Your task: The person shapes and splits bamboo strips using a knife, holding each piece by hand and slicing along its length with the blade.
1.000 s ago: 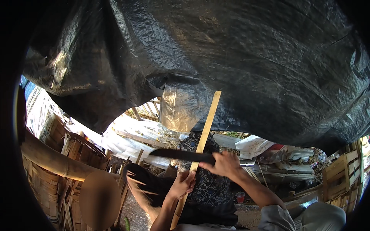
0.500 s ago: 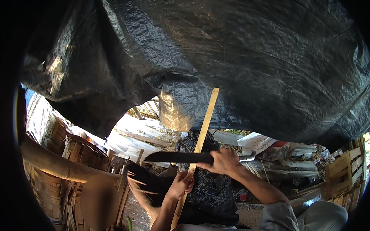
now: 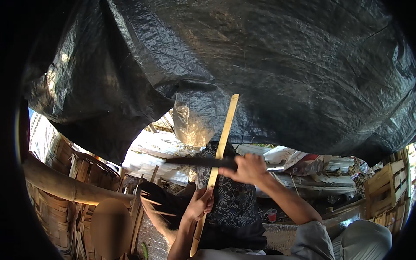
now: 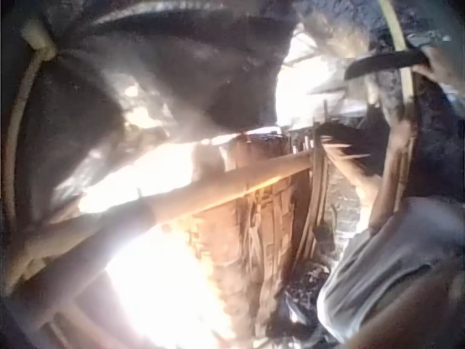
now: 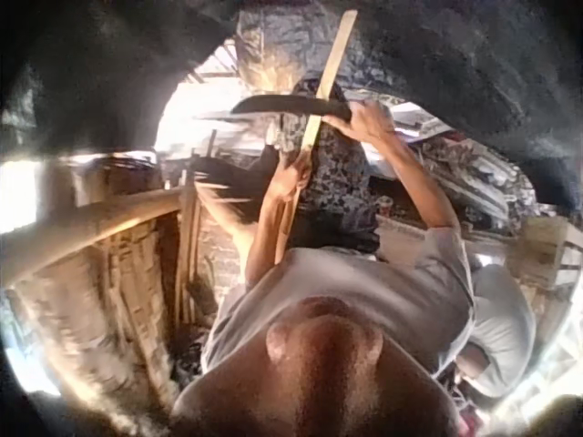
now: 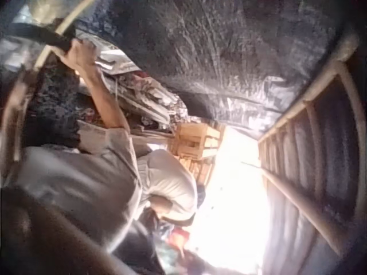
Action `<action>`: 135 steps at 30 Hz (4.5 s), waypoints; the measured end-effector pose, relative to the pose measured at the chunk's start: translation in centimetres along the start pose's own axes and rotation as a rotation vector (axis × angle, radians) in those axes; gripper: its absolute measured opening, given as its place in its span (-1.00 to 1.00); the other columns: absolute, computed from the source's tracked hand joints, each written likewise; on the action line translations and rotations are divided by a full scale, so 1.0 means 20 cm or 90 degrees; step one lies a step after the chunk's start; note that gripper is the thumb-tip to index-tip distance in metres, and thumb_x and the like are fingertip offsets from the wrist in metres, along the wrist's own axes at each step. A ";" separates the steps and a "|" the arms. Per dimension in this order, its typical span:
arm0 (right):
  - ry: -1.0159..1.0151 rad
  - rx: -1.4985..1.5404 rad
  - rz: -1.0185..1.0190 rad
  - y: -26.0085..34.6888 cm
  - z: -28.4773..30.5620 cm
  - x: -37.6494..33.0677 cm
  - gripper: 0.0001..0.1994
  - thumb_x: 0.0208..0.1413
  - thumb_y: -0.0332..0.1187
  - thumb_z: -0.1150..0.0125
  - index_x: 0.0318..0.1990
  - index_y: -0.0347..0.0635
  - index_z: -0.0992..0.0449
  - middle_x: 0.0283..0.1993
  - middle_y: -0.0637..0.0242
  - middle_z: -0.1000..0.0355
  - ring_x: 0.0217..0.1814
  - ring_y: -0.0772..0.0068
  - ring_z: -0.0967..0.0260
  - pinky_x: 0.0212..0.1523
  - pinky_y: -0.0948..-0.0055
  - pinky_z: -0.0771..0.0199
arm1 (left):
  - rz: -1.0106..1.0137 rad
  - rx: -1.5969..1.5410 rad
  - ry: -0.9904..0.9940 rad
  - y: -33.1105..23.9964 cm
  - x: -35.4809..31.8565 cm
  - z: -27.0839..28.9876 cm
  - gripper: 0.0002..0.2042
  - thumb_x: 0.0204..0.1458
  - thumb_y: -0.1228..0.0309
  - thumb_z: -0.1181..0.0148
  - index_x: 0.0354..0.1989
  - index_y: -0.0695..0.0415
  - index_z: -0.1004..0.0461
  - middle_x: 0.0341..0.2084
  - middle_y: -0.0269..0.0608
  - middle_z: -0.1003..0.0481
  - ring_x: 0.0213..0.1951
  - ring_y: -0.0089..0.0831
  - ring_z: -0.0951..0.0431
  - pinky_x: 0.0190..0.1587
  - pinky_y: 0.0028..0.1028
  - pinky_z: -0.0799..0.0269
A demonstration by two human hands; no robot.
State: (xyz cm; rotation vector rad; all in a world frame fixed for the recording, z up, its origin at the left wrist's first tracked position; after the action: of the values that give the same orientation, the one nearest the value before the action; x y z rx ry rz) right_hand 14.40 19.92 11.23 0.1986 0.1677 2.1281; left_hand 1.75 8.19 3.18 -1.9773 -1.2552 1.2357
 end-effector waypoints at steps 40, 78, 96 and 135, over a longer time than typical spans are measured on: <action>0.049 -0.002 0.148 -0.04 0.05 0.18 -0.30 -0.06 0.29 0.03 -0.62 -0.34 -0.48 -0.78 0.15 -0.31 -0.71 0.15 -0.37 -0.64 0.17 -0.40 | 0.061 -0.055 0.025 -0.01 0.02 0.01 -0.66 0.17 0.17 0.09 -0.56 0.13 -0.21 -0.81 -0.47 -0.08 -0.81 -0.71 -0.01 -0.80 -0.66 0.11; 0.173 0.033 0.142 -0.07 0.09 0.28 -0.22 -0.16 0.43 0.10 -0.60 -0.28 -0.49 -0.67 0.05 -0.32 -0.57 0.16 -0.36 -0.57 0.20 -0.38 | 0.050 0.006 -0.042 -0.04 -0.01 -0.01 -0.68 0.16 0.15 0.07 -0.56 0.08 -0.19 -0.81 -0.46 -0.08 -0.82 -0.72 -0.02 -0.80 -0.67 0.08; 0.118 0.086 -0.096 -0.26 0.24 0.37 -0.23 0.00 0.38 0.32 -0.79 -0.19 -0.32 -0.85 0.42 -0.13 -0.82 0.54 -0.20 -0.80 0.44 -0.25 | -0.030 0.015 -0.041 -0.04 -0.04 0.06 -0.66 0.13 0.13 0.02 -0.57 0.08 -0.18 -0.83 -0.48 -0.09 -0.83 -0.71 -0.03 -0.81 -0.64 0.08; 0.079 0.629 -0.364 -0.73 -0.13 0.32 -0.28 0.11 0.28 0.50 -0.75 -0.19 -0.17 -0.80 0.33 -0.14 -0.78 0.40 -0.14 -0.74 0.37 -0.14 | 0.080 -0.010 0.004 -0.02 0.02 -0.11 -0.65 0.17 0.19 0.09 -0.60 0.11 -0.18 -0.85 -0.46 -0.05 -0.84 -0.68 0.00 -0.81 -0.64 0.09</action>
State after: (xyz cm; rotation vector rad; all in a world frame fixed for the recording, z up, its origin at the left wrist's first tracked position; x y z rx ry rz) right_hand 22.50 32.97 6.22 0.5163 1.1956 1.3366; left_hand 3.48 8.81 4.34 -2.0976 -1.1572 1.2815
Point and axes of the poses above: each hand's wrist, its own x-axis towards the middle knuckle, its own z-axis out of the back of the hand, y = z × x, the point moved 7 cm from there along x, towards the middle knuckle
